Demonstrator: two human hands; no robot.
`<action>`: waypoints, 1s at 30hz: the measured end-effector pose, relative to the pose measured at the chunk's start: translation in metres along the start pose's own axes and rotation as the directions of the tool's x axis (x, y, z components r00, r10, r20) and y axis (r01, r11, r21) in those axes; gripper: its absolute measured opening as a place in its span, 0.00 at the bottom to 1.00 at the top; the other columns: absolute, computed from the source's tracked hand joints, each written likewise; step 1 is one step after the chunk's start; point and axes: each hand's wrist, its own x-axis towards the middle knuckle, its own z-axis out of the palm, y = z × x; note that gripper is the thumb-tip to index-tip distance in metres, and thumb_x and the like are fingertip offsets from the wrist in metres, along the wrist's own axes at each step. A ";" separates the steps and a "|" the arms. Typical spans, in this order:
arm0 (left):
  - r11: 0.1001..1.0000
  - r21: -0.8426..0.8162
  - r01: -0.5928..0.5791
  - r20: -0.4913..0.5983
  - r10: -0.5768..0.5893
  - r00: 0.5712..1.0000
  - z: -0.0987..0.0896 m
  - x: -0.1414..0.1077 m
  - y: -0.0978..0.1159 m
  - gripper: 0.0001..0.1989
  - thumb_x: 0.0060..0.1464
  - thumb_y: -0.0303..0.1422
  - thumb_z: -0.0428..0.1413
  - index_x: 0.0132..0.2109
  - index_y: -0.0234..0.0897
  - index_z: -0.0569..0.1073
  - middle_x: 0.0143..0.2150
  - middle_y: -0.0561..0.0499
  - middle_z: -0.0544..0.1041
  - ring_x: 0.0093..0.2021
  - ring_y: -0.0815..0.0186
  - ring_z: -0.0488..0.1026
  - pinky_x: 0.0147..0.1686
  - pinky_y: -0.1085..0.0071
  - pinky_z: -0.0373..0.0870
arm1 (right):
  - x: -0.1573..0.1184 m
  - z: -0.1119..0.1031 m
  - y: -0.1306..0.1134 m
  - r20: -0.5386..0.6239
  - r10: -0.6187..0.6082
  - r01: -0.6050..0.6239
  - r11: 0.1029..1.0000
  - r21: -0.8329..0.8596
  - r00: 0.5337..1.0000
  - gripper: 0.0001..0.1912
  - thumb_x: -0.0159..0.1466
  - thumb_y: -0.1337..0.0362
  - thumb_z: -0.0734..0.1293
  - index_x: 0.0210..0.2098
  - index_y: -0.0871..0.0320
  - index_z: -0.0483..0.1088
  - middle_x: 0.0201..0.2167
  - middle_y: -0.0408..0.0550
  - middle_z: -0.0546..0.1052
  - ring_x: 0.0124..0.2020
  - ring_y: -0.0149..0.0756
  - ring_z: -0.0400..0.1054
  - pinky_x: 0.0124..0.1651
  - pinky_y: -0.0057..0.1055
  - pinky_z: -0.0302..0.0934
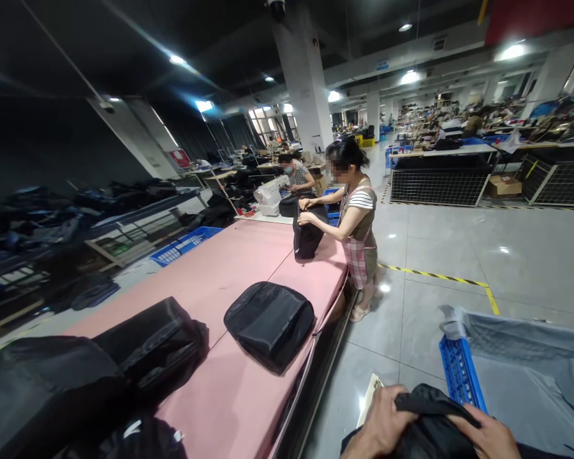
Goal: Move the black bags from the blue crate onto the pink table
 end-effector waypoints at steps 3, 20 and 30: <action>0.957 -0.269 0.106 0.088 -0.085 0.992 -0.004 0.029 0.007 0.15 0.50 0.46 0.64 0.27 0.41 0.73 0.25 0.55 0.66 0.29 0.62 0.65 0.41 0.61 0.69 | 0.040 0.041 -0.004 0.183 0.171 -0.195 0.973 0.126 0.968 0.26 0.52 0.32 0.72 0.20 0.47 0.80 0.23 0.50 0.80 0.27 0.52 0.78 0.29 0.42 0.73; 0.773 -0.541 0.332 0.292 -0.197 0.936 -0.003 -0.046 -0.059 0.37 0.45 0.67 0.71 0.37 0.35 0.78 0.31 0.47 0.82 0.34 0.59 0.78 0.45 0.63 0.76 | -0.030 -0.003 0.014 0.157 0.246 -0.283 0.914 0.292 0.957 0.43 0.60 0.25 0.70 0.53 0.57 0.83 0.57 0.61 0.84 0.62 0.57 0.77 0.66 0.48 0.70; 0.951 -0.308 -0.031 -0.065 0.012 0.998 0.010 -0.038 -0.042 0.37 0.55 0.73 0.58 0.29 0.43 0.62 0.27 0.58 0.60 0.32 0.67 0.55 0.32 0.69 0.52 | -0.061 0.043 0.005 -0.134 0.398 -0.365 0.906 0.214 0.908 0.52 0.61 0.17 0.51 0.44 0.57 0.79 0.52 0.64 0.84 0.58 0.55 0.76 0.67 0.44 0.67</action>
